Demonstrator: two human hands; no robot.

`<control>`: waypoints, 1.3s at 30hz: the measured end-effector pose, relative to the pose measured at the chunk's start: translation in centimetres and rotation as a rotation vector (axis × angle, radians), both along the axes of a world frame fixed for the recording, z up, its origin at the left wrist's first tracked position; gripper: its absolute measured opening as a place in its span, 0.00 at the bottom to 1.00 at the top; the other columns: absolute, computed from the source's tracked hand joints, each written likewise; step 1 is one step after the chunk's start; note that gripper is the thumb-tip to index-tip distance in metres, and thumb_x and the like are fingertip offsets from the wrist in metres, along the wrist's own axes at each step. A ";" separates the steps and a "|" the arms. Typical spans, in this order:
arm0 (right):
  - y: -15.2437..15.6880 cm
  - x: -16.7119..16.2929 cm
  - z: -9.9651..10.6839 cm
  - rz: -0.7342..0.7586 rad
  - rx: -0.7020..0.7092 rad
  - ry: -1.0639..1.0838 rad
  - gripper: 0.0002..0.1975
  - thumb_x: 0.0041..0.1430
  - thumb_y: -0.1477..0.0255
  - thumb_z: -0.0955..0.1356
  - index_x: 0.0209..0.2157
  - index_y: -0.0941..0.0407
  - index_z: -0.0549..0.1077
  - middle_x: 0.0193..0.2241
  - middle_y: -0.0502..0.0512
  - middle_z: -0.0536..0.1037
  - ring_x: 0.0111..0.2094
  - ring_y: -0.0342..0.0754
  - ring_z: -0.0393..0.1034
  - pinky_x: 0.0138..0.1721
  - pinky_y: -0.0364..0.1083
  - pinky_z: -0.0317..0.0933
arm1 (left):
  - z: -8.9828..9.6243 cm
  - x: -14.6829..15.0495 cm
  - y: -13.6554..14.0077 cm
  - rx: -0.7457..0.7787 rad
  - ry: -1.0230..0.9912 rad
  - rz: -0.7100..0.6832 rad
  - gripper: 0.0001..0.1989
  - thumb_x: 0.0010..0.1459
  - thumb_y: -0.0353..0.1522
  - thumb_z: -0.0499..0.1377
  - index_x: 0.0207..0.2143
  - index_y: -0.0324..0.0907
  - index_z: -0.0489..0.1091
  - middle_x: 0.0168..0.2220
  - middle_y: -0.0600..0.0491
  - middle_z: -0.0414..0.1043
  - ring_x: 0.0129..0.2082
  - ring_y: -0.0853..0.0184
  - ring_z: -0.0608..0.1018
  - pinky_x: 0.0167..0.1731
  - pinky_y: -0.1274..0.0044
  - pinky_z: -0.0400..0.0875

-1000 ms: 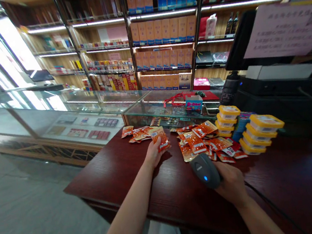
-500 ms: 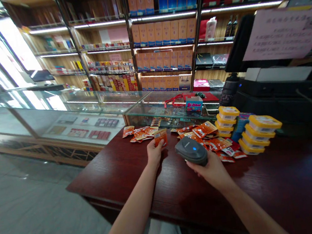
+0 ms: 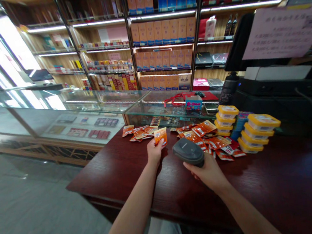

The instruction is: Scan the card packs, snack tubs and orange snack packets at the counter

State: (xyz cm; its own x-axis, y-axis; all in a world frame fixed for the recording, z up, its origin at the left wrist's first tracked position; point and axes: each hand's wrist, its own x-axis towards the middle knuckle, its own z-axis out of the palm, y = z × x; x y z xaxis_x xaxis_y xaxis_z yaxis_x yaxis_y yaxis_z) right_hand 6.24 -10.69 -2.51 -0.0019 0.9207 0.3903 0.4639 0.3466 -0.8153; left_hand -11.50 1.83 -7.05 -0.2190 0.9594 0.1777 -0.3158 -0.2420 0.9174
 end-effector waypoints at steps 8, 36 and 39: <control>-2.1 3.6 -1.8 -0.121 0.151 -0.705 0.15 0.47 0.73 0.69 0.40 0.54 0.72 0.30 0.53 0.79 0.30 0.50 0.73 0.29 0.45 0.57 | 0.1 0.0 0.0 0.001 -0.113 -0.038 0.17 0.43 0.32 0.68 0.37 0.38 0.71 0.35 0.52 0.75 0.34 0.68 0.78 0.37 0.74 0.76; -3.6 9.7 -5.6 -0.156 0.413 -0.767 0.15 0.48 0.76 0.66 0.40 0.58 0.73 0.29 0.54 0.76 0.31 0.50 0.67 0.33 0.48 0.52 | 5.7 16.3 3.7 0.132 0.731 -0.348 0.05 0.39 0.23 0.65 0.18 0.39 0.71 0.17 0.55 0.68 0.19 0.70 0.68 0.23 0.78 0.62; -3.5 9.7 -5.7 -0.160 0.401 -0.761 0.15 0.47 0.75 0.66 0.40 0.58 0.73 0.29 0.54 0.76 0.31 0.50 0.67 0.33 0.48 0.52 | 5.7 17.7 3.9 0.136 0.767 -0.337 0.08 0.38 0.22 0.64 0.16 0.41 0.69 0.16 0.55 0.65 0.23 0.66 0.70 0.30 0.75 0.65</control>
State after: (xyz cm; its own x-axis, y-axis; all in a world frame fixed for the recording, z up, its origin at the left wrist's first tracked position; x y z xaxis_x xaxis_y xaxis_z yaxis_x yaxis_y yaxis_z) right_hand 15.97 -14.22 -8.19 -0.2759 0.7256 0.6304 0.9001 0.4251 -0.0953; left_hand 6.25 5.70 -1.38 0.3027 0.9114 0.2787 0.3075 -0.3702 0.8766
